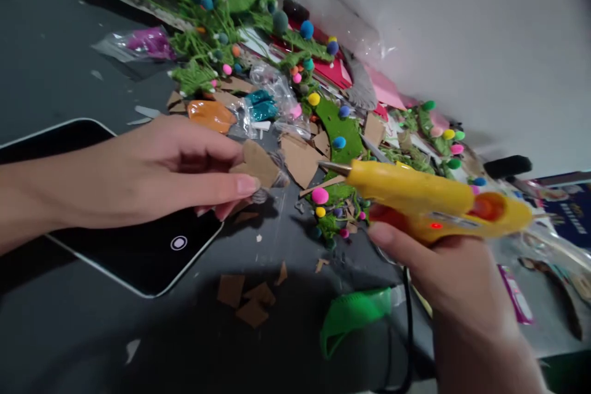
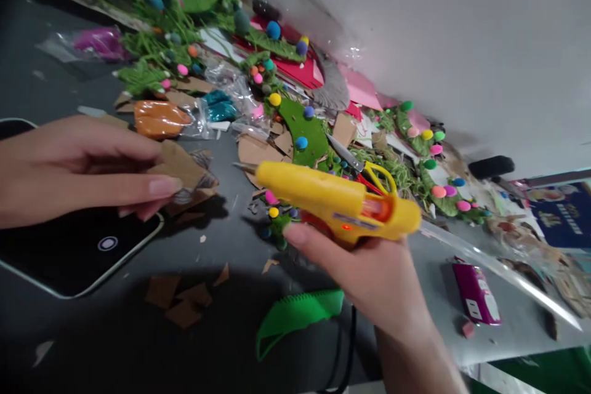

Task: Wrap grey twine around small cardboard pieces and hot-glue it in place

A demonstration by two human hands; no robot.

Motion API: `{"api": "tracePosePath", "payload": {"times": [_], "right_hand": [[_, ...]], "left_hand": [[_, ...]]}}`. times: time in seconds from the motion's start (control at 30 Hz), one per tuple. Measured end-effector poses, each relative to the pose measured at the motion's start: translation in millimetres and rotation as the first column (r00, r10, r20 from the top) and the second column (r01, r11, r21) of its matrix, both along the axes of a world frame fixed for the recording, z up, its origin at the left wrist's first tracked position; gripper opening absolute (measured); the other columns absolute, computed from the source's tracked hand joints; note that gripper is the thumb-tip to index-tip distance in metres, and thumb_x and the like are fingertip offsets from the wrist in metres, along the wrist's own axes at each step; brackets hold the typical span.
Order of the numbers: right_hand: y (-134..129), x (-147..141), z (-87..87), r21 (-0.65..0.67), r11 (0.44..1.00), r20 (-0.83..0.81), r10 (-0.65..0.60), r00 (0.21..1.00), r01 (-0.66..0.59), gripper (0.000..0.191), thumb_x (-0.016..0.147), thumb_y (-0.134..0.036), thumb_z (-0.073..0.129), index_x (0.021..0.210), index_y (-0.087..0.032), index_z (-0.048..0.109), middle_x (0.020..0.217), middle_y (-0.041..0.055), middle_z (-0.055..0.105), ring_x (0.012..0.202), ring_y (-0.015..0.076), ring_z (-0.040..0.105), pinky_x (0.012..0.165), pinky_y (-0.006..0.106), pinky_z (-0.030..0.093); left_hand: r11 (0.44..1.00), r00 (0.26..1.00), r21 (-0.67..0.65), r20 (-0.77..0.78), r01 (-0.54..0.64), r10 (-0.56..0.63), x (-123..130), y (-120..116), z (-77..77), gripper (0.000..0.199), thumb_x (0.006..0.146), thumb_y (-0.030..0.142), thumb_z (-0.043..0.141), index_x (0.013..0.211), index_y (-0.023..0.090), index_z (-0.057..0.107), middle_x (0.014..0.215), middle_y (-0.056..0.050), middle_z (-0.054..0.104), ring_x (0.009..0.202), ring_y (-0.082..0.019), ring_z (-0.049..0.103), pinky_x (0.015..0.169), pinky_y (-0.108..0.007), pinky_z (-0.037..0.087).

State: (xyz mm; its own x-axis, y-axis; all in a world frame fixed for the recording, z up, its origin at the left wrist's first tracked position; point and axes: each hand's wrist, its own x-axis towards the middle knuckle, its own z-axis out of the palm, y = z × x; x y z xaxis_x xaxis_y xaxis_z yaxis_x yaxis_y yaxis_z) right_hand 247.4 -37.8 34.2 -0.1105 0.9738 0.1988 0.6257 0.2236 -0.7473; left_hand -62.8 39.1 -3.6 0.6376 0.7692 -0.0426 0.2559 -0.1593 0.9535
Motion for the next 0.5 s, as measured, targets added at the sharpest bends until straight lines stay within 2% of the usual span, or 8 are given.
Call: {"api": "tracePosePath", "payload": {"times": [0.07, 0.13, 0.23, 0.33, 0.4, 0.5], "right_hand": [[10, -21, -3.7, 0.023, 0.997, -0.02, 0.069, 0.997, -0.068, 0.02, 0.078, -0.013, 0.081, 0.092, -0.027, 0.082, 0.083, -0.0025, 0.082, 0.069, 0.0202, 0.08, 0.06, 0.022, 0.066], [13, -29, -10.2, 0.016, 0.995, -0.048, 0.094, 0.994, -0.093, 0.02, 0.079, -0.011, 0.079, 0.093, -0.025, 0.081, 0.087, -0.0023, 0.082, 0.073, 0.0204, 0.08, 0.065, 0.024, 0.068], [9, -28, -18.4, -0.055, 0.996, -0.073, 0.069, 0.995, -0.073, 0.017, 0.079, -0.012, 0.076, 0.092, -0.024, 0.08, 0.087, -0.0023, 0.083, 0.075, 0.0201, 0.081, 0.069, 0.024, 0.068], [6, -26, -21.0, -0.126, 0.991, -0.089, 0.033, 0.995, -0.044, 0.015, 0.08, -0.013, 0.074, 0.088, -0.024, 0.079, 0.082, -0.0028, 0.082, 0.073, 0.0196, 0.08, 0.067, 0.024, 0.067], [6, -28, -21.3, -0.121, 0.992, -0.111, 0.027, 0.993, -0.04, 0.015, 0.078, -0.012, 0.073, 0.085, -0.024, 0.078, 0.08, -0.0032, 0.081, 0.071, 0.0189, 0.079, 0.064, 0.023, 0.066], [8, -31, -22.0, -0.062, 0.997, -0.112, 0.047, 0.993, -0.054, 0.019, 0.074, -0.008, 0.072, 0.083, -0.024, 0.077, 0.079, -0.0044, 0.081, 0.069, 0.0175, 0.078, 0.063, 0.022, 0.065]], "left_hand": [[1.0, 1.0, 0.019, -0.008, -0.004, 0.004, -5, 4, -7.7, 0.037, 0.092, 0.04, 0.07, 0.066, 0.014, 0.069, 0.056, 0.002, 0.067, 0.049, -0.008, 0.06, 0.043, -0.012, 0.043], [0.999, 0.999, 0.037, -0.044, -0.019, 0.021, -8, 3, -10.6, 0.038, 0.093, 0.04, 0.07, 0.065, 0.015, 0.068, 0.056, 0.001, 0.066, 0.049, -0.008, 0.059, 0.042, -0.013, 0.042], [0.998, 0.996, 0.057, -0.077, -0.031, 0.036, -8, 0, -7.4, 0.041, 0.094, 0.044, 0.069, 0.064, 0.015, 0.068, 0.056, 0.0, 0.066, 0.049, -0.009, 0.059, 0.042, -0.014, 0.042], [0.997, 0.991, 0.016, -0.115, -0.074, 0.075, -7, -3, -4.7, 0.042, 0.093, 0.047, 0.07, 0.065, 0.015, 0.068, 0.056, 0.0, 0.066, 0.049, -0.009, 0.058, 0.041, -0.014, 0.04], [0.994, 0.985, -0.006, -0.132, -0.109, 0.107, -7, -3, -6.9, 0.04, 0.092, 0.045, 0.07, 0.066, 0.016, 0.069, 0.056, 0.002, 0.065, 0.049, -0.007, 0.055, 0.042, -0.013, 0.04], [0.996, 0.998, 0.073, 0.036, -0.054, 0.052, -5, -5, -14.2, 0.028, 0.09, 0.033, 0.074, 0.065, 0.019, 0.071, 0.054, 0.007, 0.062, 0.042, -0.003, 0.05, 0.036, -0.01, 0.033]]}}
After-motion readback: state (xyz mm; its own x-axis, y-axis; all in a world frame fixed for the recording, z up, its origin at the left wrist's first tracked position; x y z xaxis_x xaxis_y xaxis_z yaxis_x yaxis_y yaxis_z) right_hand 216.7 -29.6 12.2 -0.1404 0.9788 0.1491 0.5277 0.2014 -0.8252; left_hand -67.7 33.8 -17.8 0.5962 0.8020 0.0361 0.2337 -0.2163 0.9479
